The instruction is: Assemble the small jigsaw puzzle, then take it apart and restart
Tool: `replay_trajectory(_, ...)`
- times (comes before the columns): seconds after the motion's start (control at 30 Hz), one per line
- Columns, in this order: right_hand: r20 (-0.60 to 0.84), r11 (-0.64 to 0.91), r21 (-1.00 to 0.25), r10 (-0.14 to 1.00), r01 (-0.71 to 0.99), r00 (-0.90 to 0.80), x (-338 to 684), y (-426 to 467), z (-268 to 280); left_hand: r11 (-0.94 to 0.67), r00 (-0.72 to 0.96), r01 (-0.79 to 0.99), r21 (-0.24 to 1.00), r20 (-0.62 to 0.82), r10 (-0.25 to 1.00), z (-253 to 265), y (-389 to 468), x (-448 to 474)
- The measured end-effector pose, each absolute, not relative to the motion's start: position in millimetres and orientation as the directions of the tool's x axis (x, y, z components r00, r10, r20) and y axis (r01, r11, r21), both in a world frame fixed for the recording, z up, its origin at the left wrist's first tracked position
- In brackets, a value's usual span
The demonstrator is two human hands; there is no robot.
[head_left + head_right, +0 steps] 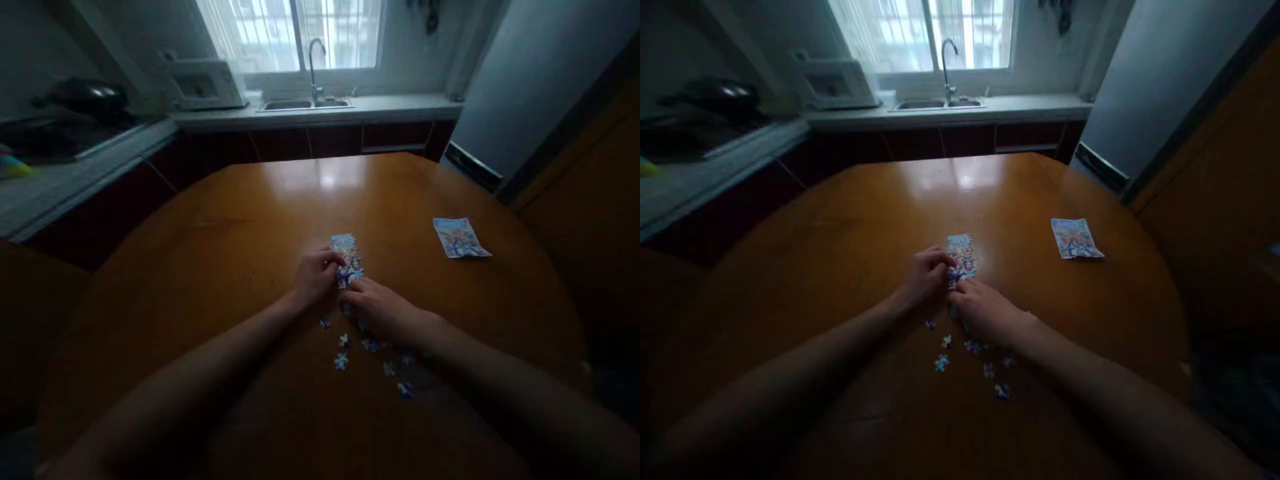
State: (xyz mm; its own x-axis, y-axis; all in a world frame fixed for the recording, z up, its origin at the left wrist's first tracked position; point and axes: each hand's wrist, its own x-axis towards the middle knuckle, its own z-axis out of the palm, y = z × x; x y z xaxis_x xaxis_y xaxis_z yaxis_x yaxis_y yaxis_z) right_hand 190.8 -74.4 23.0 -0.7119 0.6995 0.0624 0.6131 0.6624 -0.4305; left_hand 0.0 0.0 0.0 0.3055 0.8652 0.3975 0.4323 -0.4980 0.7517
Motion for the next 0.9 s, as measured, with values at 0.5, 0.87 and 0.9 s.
replay_trajectory(0.5, 0.053, 0.580, -0.526, 0.753, 0.622, -0.656, 199, -74, 28, -0.495, 0.306, 0.449, 0.744, 0.393, 0.867, 4, -1, 4)
replay_trajectory(0.87, 0.127, 0.478, -0.764, 0.770, 0.434, -0.625, 208, -69, 33, -0.521, 0.306, 0.520, 0.677, 0.422, 0.854, 0, -1, 3)
replay_trajectory(0.9, 0.155, 0.449, -0.794, 0.801, 0.410, -0.578, 212, -66, 35, -0.538, 0.319, 0.541, 0.646, 0.434, 0.842, 0, -1, 3)
